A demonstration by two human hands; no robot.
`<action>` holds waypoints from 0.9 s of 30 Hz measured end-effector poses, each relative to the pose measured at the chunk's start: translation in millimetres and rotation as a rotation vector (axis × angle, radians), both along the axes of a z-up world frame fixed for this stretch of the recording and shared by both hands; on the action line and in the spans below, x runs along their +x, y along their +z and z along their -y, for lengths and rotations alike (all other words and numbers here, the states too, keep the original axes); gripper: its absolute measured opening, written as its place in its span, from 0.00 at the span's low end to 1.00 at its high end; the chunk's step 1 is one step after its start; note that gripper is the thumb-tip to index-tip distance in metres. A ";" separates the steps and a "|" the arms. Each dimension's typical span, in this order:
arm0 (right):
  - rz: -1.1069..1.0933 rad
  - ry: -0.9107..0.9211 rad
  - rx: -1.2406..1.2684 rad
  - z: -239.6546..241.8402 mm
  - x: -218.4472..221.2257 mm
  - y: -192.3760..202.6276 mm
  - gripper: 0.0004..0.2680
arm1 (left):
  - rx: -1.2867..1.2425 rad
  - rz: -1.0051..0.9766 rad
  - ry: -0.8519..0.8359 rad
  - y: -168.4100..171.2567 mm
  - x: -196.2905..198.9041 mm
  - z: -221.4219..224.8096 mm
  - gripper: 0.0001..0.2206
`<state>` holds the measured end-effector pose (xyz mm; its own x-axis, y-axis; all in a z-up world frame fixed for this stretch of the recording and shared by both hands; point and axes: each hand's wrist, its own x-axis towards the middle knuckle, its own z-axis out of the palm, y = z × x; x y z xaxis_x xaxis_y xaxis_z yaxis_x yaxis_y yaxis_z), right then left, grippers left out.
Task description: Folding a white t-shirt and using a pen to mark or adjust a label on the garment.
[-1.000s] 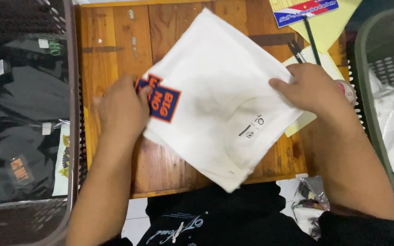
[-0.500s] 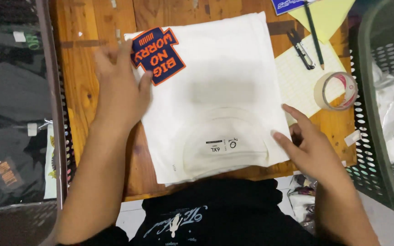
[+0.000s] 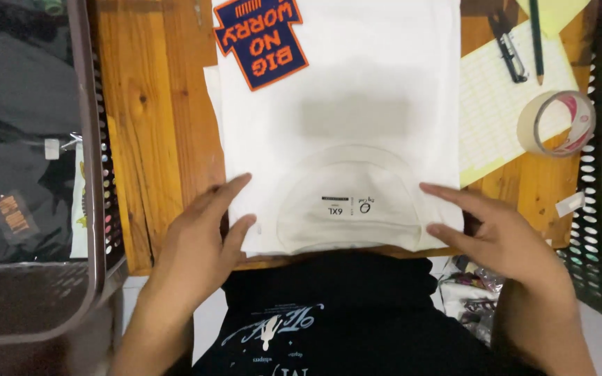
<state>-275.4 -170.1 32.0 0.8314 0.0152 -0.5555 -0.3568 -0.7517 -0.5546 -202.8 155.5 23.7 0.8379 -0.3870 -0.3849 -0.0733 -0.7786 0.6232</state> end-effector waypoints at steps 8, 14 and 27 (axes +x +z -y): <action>0.718 0.151 -0.281 -31.7 17.6 -11.7 0.15 | -0.278 0.470 -0.260 -11.4 22.1 60.5 0.13; 0.755 0.396 -0.131 -38.0 66.4 -18.2 0.12 | -0.117 0.527 -0.483 -27.4 53.6 102.9 0.05; 0.121 -0.094 0.129 -29.2 101.5 1.0 0.03 | -0.444 -0.040 -0.345 -4.3 103.0 83.2 0.09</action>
